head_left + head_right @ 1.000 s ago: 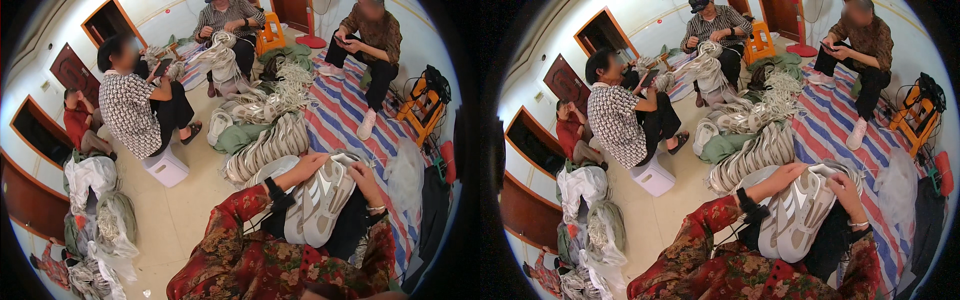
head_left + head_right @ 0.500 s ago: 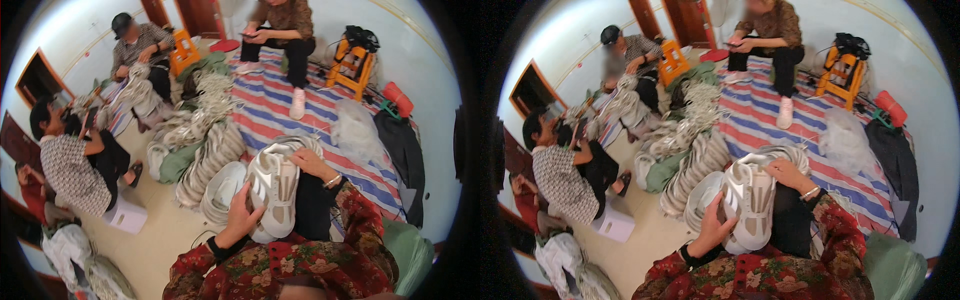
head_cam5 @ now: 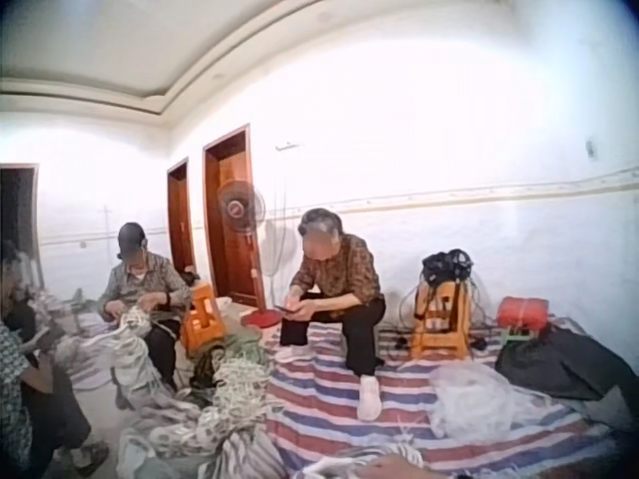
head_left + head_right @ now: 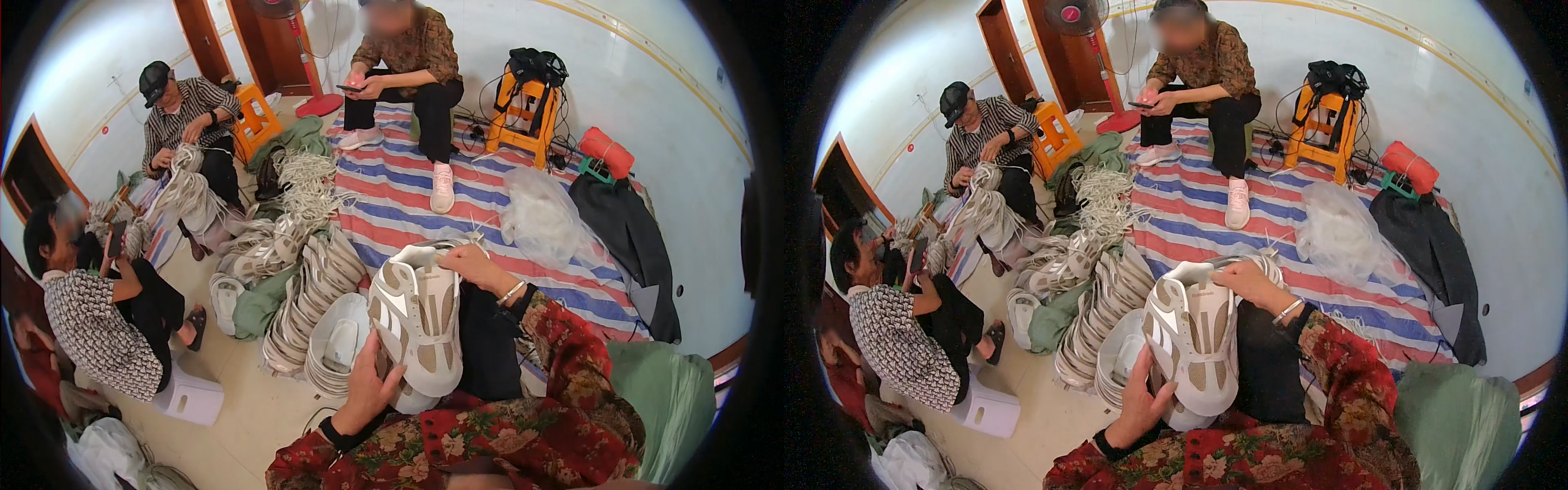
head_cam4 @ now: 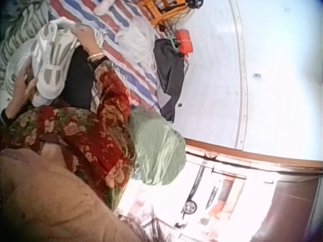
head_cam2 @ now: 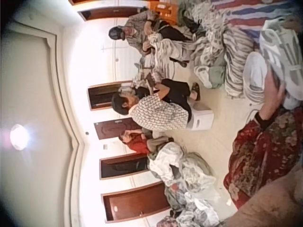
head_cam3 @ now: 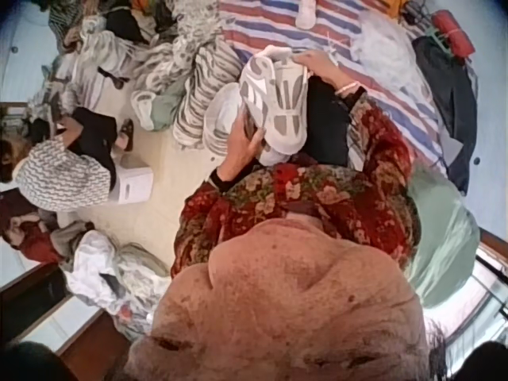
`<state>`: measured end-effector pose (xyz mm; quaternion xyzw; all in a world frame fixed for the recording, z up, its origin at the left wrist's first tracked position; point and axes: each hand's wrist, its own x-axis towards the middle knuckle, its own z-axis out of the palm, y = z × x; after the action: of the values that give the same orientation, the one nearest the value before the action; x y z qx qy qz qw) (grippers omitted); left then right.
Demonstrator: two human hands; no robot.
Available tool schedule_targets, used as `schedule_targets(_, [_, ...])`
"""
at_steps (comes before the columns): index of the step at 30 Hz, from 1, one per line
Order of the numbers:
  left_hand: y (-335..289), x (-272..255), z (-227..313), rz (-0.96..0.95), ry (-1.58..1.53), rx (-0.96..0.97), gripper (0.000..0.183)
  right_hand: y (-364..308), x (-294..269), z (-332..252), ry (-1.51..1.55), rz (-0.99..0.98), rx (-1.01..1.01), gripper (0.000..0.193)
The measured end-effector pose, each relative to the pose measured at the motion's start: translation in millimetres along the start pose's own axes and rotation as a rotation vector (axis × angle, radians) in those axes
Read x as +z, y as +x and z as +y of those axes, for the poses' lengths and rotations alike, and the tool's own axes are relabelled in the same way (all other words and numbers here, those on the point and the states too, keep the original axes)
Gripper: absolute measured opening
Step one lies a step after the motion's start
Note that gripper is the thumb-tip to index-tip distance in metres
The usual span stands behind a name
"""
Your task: The recorder is lacing a white and tan athletic shoe while sitting among other shoe assembly workers.
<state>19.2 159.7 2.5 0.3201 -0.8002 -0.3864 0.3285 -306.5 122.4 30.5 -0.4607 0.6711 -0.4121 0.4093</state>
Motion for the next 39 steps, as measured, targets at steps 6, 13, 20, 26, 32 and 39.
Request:
schedule_targets(6, [-4, -2, -8, 0.054, -0.032, -0.032, 0.060, 14, 0, 11, -0.226, 0.025, -0.088, 0.042])
schedule_targets(13, [-8, -8, -11, 0.026, 0.135, 0.060, 0.041, 9, 11, 20, -0.614, 0.084, -0.469, 0.042])
schedule_targets(20, [16, -25, -28, 0.017, 0.032, -0.028, 0.025, -3, 18, 9, -0.680, 0.084, -0.456, 0.042])
schedule_targets(26, [108, -22, -15, 0.198, 0.113, 0.219, 0.037, -5, 27, 9, -0.692, 0.146, -0.485, 0.044])
schedule_targets(32, [166, 17, -31, -0.150, -0.048, -0.039, 0.053, -5, 25, 10, -0.628, 0.138, -0.496, 0.037])
schedule_targets(39, [139, 27, -38, -0.047, -0.006, 0.008, 0.051, -42, 17, 10, -0.241, 0.108, -0.331, 0.029])
